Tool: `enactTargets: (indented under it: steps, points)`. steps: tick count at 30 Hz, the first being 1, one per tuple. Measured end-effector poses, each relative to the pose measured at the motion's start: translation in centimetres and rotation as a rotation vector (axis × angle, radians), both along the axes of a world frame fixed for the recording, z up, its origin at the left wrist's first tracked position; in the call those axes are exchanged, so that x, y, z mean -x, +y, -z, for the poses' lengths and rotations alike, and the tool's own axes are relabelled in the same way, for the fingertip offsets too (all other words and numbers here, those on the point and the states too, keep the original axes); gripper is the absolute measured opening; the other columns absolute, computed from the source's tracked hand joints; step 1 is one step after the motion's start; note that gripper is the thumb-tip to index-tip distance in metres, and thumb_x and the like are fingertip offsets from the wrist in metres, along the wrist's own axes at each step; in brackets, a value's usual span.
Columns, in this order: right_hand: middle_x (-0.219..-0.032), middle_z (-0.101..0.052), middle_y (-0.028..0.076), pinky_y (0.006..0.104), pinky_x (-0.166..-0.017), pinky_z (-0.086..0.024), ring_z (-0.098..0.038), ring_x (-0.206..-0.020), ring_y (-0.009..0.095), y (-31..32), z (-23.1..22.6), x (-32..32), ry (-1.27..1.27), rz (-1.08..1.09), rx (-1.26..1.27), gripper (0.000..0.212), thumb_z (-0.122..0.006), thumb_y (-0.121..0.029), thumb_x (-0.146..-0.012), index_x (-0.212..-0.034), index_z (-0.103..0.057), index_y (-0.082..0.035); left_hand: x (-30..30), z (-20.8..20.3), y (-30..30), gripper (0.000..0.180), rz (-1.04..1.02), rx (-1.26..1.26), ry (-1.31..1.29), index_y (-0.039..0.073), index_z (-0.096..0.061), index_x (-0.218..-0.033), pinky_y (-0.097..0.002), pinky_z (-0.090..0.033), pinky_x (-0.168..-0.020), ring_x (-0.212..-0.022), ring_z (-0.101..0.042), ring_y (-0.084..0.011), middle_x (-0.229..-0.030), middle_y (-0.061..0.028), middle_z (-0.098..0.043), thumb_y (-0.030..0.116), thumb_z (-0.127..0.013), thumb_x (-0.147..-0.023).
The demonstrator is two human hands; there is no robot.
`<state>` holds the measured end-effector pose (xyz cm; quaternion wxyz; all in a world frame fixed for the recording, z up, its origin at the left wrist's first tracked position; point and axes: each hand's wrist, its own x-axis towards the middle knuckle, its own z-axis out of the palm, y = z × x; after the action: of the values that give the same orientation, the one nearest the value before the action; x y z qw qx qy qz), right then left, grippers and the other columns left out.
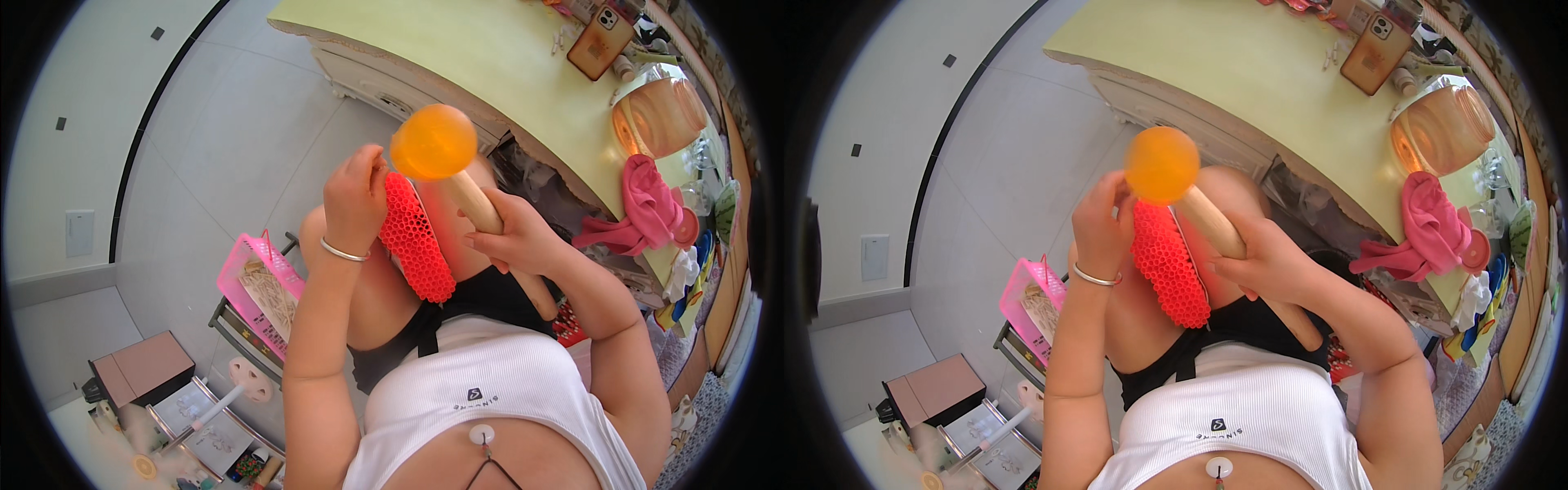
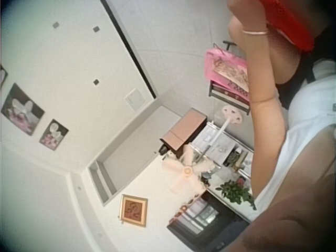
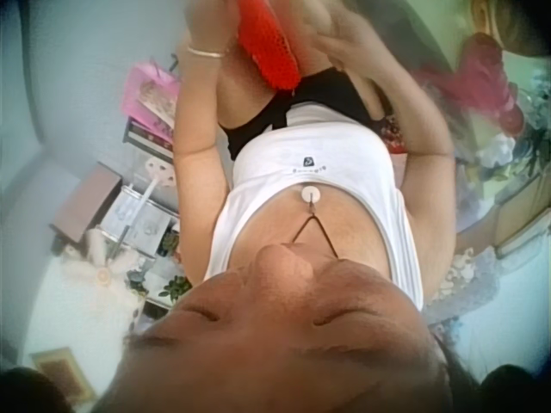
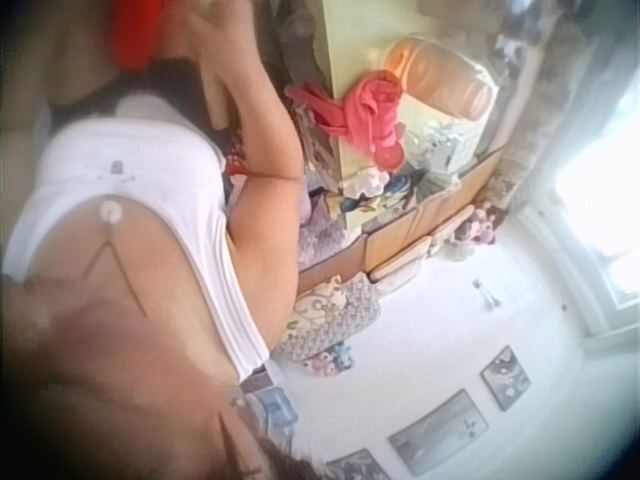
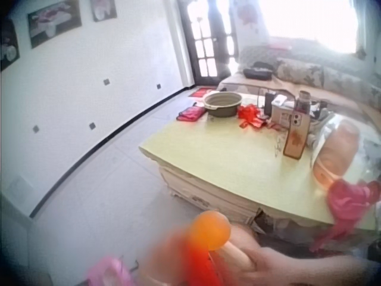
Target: The person assembles firecrackers by hand, using a wooden mallet to tap fuse wires into red cylinders and gathering clusters of assembled firecrackers.
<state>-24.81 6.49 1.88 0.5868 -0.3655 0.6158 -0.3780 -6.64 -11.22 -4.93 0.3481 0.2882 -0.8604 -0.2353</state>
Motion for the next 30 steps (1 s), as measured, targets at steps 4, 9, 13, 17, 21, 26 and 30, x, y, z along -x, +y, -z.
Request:
enactTargets:
  steps: [4,9,13,17,21,26,30]
  points:
    - [-0.071,-0.054,0.002,0.0243,-0.043,-0.044,-0.054,-0.046,0.009,-1.2,-0.9,-0.5,0.106,-0.070,0.075,0.030,-0.065,-0.004,-0.091,-0.116,-0.050,0.001,-0.7,0.0,0.6,0.049,-0.040,-0.173,-0.001,0.004,-0.058,-0.128,-0.0346,-0.056,-0.074,-0.081,-0.069,-0.0258,-0.094,-0.0125,-0.070,-0.004,-0.070,-0.081]
    - [-0.081,-0.056,0.008,0.0315,-0.053,-0.049,-0.057,-0.058,0.018,-2.2,-3.6,-1.3,0.240,-0.099,0.193,0.040,-0.069,-0.013,-0.092,-0.124,-0.050,0.000,-2.4,0.7,0.7,0.060,-0.073,-0.219,0.167,0.005,-0.054,-0.138,-0.0321,-0.057,-0.080,-0.086,-0.070,-0.0208,-0.103,-0.0120,-0.071,-0.006,-0.070,-0.081]
    - [-0.083,-0.057,0.012,0.0377,-0.064,-0.050,-0.060,-0.067,0.028,-2.8,-3.2,-1.8,0.328,-0.085,0.124,0.040,-0.071,-0.017,-0.091,-0.122,-0.053,0.000,-6.3,0.6,-0.1,0.051,-0.233,-0.349,0.265,0.003,-0.058,-0.133,-0.0312,-0.056,-0.082,-0.090,-0.069,-0.0178,-0.107,-0.0106,-0.072,-0.004,-0.068,-0.083]
    - [-0.085,-0.059,0.016,0.0391,-0.066,-0.050,-0.061,-0.070,0.032,-3.9,-4.6,-2.0,0.426,-0.128,-0.003,0.035,-0.072,-0.019,-0.090,-0.113,-0.056,0.001,-15.4,3.7,-2.7,0.030,-0.554,-0.363,0.194,-0.002,-0.066,-0.120,-0.0281,-0.055,-0.082,-0.092,-0.066,-0.0136,-0.103,-0.0088,-0.071,-0.002,-0.065,-0.090]
    - [-0.092,-0.059,0.020,0.0398,-0.069,-0.050,-0.062,-0.075,0.031,-2.8,-4.5,-2.3,0.572,-0.086,0.320,0.030,-0.071,-0.021,-0.090,-0.105,-0.058,0.001,-24.2,8.1,-2.8,0.015,-0.799,-0.263,-0.363,0.001,-0.073,-0.096,-0.0329,-0.055,-0.074,-0.075,-0.069,-0.0215,-0.085,-0.0134,-0.072,0.008,-0.070,-0.083]
    - [-0.092,-0.059,0.021,0.0409,-0.071,-0.051,-0.061,-0.080,0.035,-4.0,-4.2,-2.7,0.496,-0.109,-0.007,0.031,-0.071,-0.022,-0.090,-0.104,-0.057,0.002,-30.7,15.0,-1.1,0.019,-0.619,-0.484,-0.941,-0.001,-0.071,-0.089,-0.0425,-0.055,-0.077,-0.081,-0.069,-0.0378,-0.085,-0.0224,-0.070,0.013,-0.073,-0.075]
    - [-0.086,-0.062,0.019,0.0403,-0.072,-0.051,-0.063,-0.078,0.034,-3.6,-7.0,-3.1,0.529,-0.114,0.107,0.031,-0.073,-0.022,-0.088,-0.104,-0.058,0.001,-34.8,20.0,1.1,0.021,-0.645,-0.493,-0.927,-0.001,-0.072,-0.086,-0.0451,-0.054,-0.077,-0.084,-0.070,-0.0386,-0.082,-0.0242,-0.070,0.015,-0.076,-0.073]
